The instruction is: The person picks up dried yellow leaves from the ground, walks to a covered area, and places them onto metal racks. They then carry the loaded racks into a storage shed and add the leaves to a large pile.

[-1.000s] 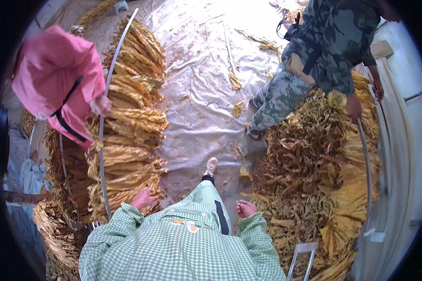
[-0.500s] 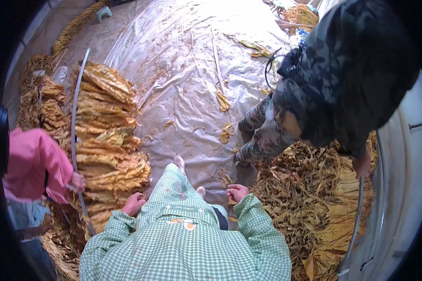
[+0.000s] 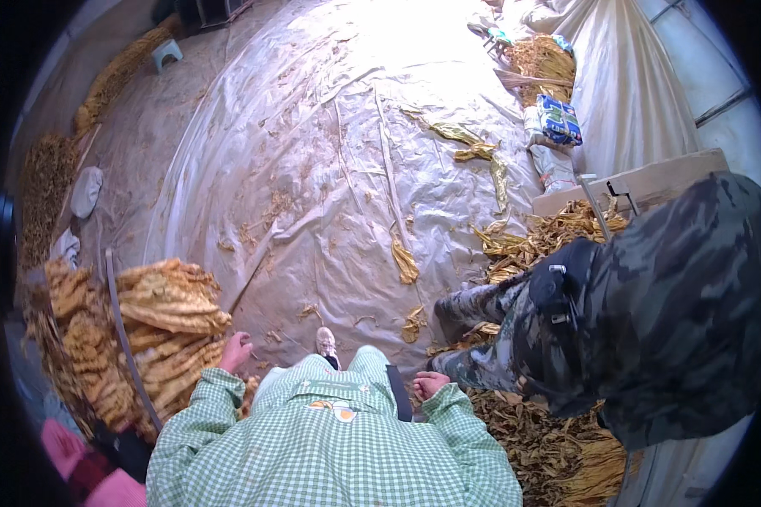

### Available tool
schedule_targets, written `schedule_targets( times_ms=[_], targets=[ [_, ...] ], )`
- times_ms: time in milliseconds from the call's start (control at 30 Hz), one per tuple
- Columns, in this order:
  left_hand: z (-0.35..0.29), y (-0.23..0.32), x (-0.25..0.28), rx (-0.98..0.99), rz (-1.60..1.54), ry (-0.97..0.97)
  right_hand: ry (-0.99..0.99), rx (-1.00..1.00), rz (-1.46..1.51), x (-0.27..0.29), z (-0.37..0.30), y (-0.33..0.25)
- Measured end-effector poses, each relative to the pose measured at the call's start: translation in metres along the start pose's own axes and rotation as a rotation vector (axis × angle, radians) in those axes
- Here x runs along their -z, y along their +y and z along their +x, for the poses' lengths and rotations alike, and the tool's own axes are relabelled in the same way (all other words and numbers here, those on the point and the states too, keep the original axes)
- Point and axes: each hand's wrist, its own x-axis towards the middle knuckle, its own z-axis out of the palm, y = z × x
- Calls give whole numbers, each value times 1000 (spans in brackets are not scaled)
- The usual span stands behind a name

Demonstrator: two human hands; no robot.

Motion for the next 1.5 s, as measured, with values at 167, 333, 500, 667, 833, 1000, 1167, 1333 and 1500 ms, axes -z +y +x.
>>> schedule_targets(
  times_ms=[167,333,500,667,833,1000,1167,1333,1500],
  targets=[
    [111,83,20,-99,-128,-117,27,101,-273,-37,31,-71],
    [218,128,5,-204,-5,-247,105,151,-388,-58,92,-150],
    [326,145,36,-160,105,-327,168,329,-554,-45,221,-217],
    [421,141,106,199,-22,-412,154,364,-520,-125,206,-397],
    [500,206,137,367,-299,-477,76,441,-494,-177,239,-523],
    [596,235,155,86,-51,-675,76,409,-503,-235,258,-642],
    [770,291,219,44,97,-575,160,163,67,-267,310,-702],
    [924,465,229,-63,-302,-139,341,143,-169,-336,311,-808],
    [998,645,197,-471,-15,-247,320,284,-625,-359,365,-870]
  ],
)
